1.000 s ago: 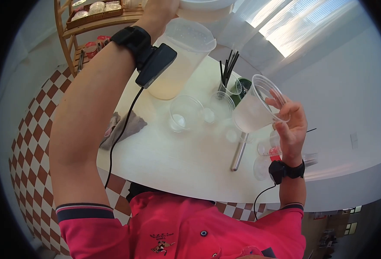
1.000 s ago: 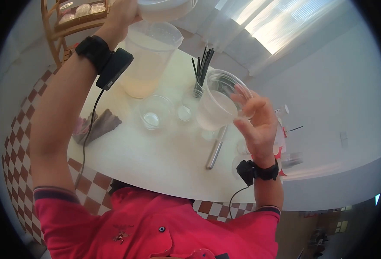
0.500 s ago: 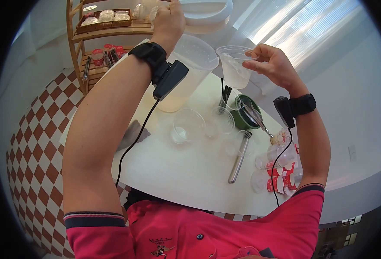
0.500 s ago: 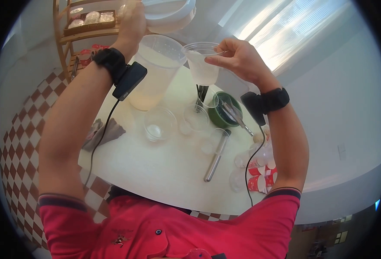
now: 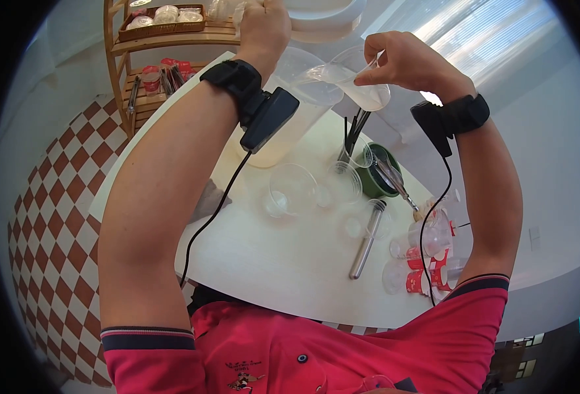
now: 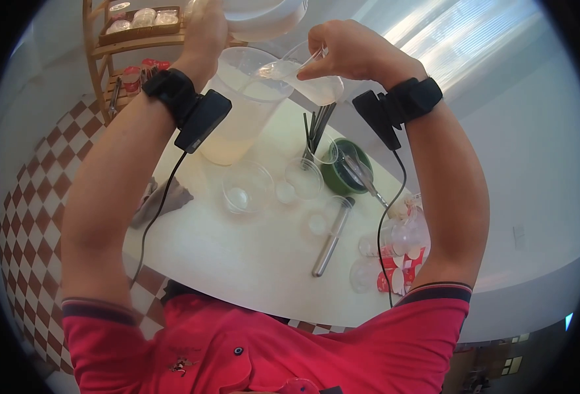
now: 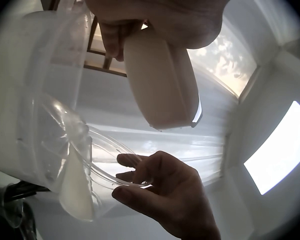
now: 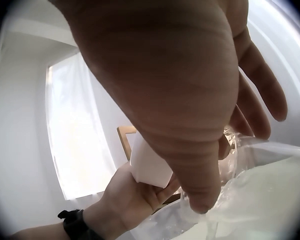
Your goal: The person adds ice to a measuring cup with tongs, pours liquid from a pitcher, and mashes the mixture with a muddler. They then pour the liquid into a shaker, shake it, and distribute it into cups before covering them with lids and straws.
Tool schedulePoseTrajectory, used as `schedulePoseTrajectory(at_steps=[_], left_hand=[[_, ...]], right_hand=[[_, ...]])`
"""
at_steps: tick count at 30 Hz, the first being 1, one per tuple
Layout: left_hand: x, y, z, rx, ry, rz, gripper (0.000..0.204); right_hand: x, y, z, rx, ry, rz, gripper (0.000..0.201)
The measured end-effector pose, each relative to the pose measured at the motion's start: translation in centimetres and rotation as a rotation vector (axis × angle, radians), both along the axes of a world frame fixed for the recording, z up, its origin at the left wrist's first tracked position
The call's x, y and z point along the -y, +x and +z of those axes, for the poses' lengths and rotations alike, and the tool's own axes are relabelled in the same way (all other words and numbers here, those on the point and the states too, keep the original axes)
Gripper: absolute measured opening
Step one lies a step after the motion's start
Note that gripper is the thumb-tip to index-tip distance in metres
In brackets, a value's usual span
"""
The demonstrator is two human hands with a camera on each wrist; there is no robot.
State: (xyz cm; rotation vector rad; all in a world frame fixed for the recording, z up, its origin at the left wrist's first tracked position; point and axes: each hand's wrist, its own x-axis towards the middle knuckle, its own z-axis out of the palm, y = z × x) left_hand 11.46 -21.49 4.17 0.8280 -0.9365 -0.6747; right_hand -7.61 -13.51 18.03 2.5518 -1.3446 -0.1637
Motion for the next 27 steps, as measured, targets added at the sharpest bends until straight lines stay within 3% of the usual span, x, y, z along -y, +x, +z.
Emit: schedulePoseTrajectory(at_steps=[8, 14, 17, 20, 27], left_hand=[[-0.1, 0.0, 0.2, -0.024, 0.009, 0.000, 0.064], [1.3, -0.2, -0.4, 0.028, 0.038, 0.103, 0.062], [0.8, -0.3, -0.2, -0.025, -0.011, 0.082, 0.060], [2.1, -0.4, -0.9, 0.028, -0.061, 0.175, 0.058], [1.9, -0.2, -0.8, 0.065, -0.048, 0.171, 0.057]], right_hand=[[0.0, 2.0, -1.0, -0.197, -0.101, -0.027, 0.045], [-1.2, 2.8, -2.6, -0.324, -0.250, 0.130, 0.034], [-1.3, 2.0, -4.5, -0.336, -0.451, 0.308, 0.025], [-2.2, 2.7, -5.3, -0.399, -0.514, 0.285, 0.019], [-2.7, 3.0, -6.2, -0.400, -0.579, 0.399, 0.008]])
